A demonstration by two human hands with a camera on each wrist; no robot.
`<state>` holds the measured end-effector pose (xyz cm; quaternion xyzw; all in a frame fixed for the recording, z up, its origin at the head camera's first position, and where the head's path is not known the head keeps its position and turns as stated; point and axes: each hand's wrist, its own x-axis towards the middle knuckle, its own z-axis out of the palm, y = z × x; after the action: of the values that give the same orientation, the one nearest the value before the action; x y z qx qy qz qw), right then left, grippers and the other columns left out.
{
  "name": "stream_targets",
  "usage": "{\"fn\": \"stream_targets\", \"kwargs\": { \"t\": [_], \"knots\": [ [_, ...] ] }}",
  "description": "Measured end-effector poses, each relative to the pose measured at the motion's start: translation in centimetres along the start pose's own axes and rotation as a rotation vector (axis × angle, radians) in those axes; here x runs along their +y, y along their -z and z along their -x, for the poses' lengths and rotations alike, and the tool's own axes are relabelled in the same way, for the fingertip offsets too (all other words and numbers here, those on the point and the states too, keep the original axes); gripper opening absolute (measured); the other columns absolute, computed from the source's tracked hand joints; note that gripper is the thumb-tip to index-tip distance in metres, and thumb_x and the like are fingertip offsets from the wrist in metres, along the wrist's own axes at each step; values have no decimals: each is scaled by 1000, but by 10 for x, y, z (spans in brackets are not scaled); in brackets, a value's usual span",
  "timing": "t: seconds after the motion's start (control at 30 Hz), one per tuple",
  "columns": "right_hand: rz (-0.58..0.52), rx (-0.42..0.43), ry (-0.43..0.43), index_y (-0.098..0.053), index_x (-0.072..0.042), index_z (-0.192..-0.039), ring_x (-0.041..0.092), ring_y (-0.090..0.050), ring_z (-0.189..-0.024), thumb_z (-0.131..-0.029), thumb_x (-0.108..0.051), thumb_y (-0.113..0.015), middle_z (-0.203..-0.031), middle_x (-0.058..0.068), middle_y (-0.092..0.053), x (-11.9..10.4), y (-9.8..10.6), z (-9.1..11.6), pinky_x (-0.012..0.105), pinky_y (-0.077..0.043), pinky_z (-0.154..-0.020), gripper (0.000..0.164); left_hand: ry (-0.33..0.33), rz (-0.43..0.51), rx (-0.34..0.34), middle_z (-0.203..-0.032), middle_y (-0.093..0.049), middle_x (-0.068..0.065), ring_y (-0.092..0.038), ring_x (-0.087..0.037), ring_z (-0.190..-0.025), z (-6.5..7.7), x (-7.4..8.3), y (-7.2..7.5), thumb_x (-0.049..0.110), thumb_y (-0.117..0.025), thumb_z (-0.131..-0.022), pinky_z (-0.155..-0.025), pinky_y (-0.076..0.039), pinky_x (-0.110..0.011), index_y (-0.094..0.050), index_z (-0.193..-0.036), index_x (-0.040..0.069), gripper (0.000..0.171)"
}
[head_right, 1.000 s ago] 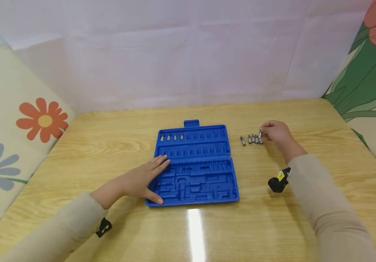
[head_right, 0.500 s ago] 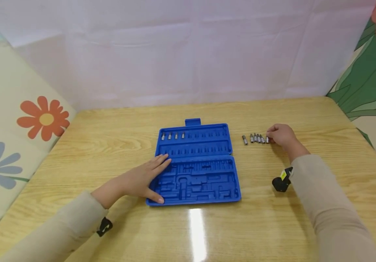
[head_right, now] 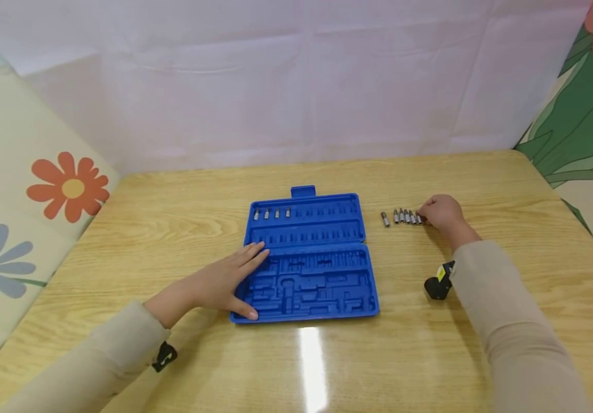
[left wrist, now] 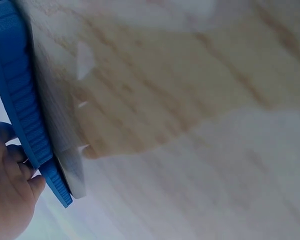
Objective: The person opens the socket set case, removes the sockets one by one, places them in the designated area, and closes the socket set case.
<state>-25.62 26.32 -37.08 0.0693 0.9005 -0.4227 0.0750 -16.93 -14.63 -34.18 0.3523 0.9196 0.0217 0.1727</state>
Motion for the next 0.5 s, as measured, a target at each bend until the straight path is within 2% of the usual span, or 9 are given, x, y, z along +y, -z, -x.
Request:
{"fn": "stream_targets", "kwargs": {
  "t": [0.13,0.37,0.5],
  "knots": [
    [-32,4,-9,-50,11,-95,9,-47,-62,-86,-10,-47,-81,10,-52,1,1,1,17,-39,-52,23,-2,-24,0,-143,-1,-14,-1,-28,-129,-1,0,0,74,-46,-61,-102,-13,-39,-7,-139,6,111],
    [-87,-4,0,-49,11,-102,7,-49,-65,-89,-19,-43,-75,0,-55,1,9,5,26,-42,-65,33,-5,-28,0,-143,-2,-14,-2,-29,-129,-1,0,1,74,-47,-61,-102,-14,-40,-8,-139,6,110],
    [-113,-12,17,-46,11,-107,6,-48,-69,-90,-22,-41,-84,5,-54,-8,10,8,22,-43,-64,38,-3,-24,-5,-143,-1,-14,-2,-28,-129,0,0,1,74,-47,-62,-101,-14,-40,-7,-139,6,110]
  ]
}}
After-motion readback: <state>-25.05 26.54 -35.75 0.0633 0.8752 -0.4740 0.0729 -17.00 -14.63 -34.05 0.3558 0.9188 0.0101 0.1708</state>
